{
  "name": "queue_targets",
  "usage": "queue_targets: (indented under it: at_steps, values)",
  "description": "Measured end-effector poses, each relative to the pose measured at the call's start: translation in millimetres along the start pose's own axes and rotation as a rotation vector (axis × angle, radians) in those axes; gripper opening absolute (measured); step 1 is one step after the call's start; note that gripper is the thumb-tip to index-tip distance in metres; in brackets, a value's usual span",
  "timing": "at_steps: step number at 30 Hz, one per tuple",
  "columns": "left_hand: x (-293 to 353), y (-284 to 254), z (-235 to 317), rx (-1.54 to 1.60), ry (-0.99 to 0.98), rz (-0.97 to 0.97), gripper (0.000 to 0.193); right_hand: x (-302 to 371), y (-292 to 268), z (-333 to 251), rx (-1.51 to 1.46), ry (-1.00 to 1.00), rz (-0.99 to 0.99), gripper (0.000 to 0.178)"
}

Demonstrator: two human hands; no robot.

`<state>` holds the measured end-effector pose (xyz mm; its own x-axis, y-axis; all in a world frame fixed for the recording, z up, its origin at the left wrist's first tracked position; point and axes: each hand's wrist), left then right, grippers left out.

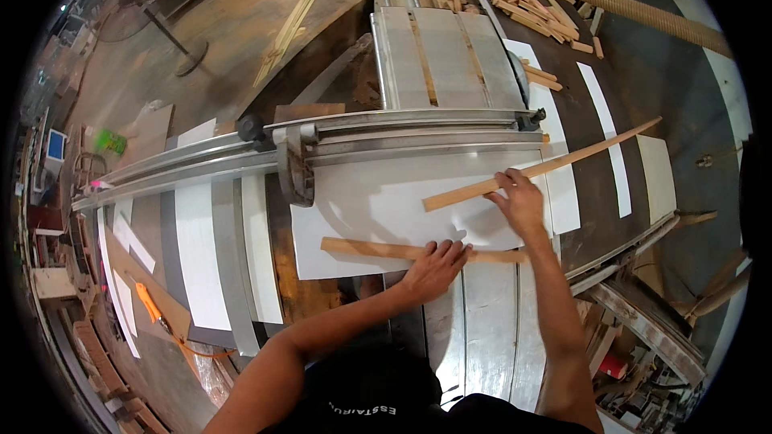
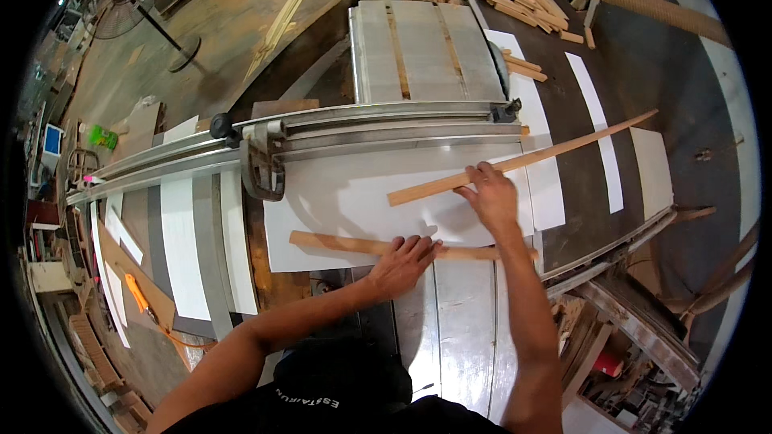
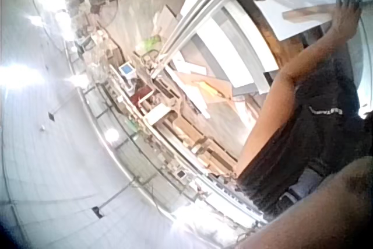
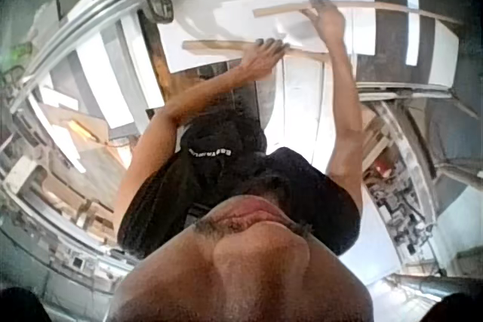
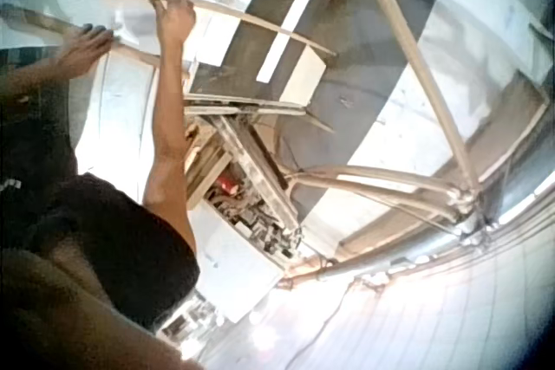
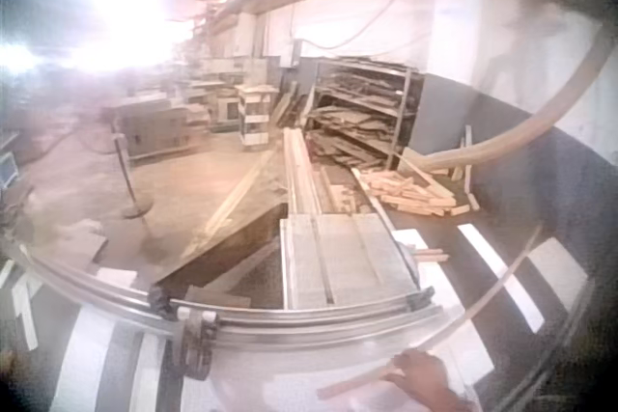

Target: The person stacks curved wooden pieces on a pallet, then unwraps a bundle of long wooden rods. They proceed to cut the rods into shorter segments using a table saw, handling each piece individually and stacking the cut pieces on the saw table.

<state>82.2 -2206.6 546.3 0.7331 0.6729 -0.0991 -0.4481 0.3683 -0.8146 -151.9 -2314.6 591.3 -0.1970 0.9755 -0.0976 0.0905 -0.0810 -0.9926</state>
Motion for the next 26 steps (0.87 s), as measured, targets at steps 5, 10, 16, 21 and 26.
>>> queue_targets:
  at_steps: [5,10,16,21,26]
  values:
    - [-3,-31,-25,0.015,-0.200,0.091,0.068,-23,54,-70,0.000,0.000,0.055,0.041]
    - [-54,-93,-130,-0.242,-0.340,0.273,0.085,-45,69,-109,-0.295,-0.092,0.214,0.024]
    - [-71,-95,-155,-0.313,-0.193,0.367,0.091,-20,72,72,-0.086,0.128,0.209,0.027]
    - [-76,-91,-152,-0.320,-0.203,0.379,0.089,-10,29,264,0.244,0.322,0.132,0.058]
    - [-70,-92,-163,-0.367,-0.257,0.305,0.080,-62,67,292,-0.211,0.375,-0.071,0.033]
Point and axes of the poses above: each hand's wrist, its own x-axis away from the middle knuckle, its own y-axis out of the palm, z = x × y, and after that the axes turned 7 degrees about x, right-handed
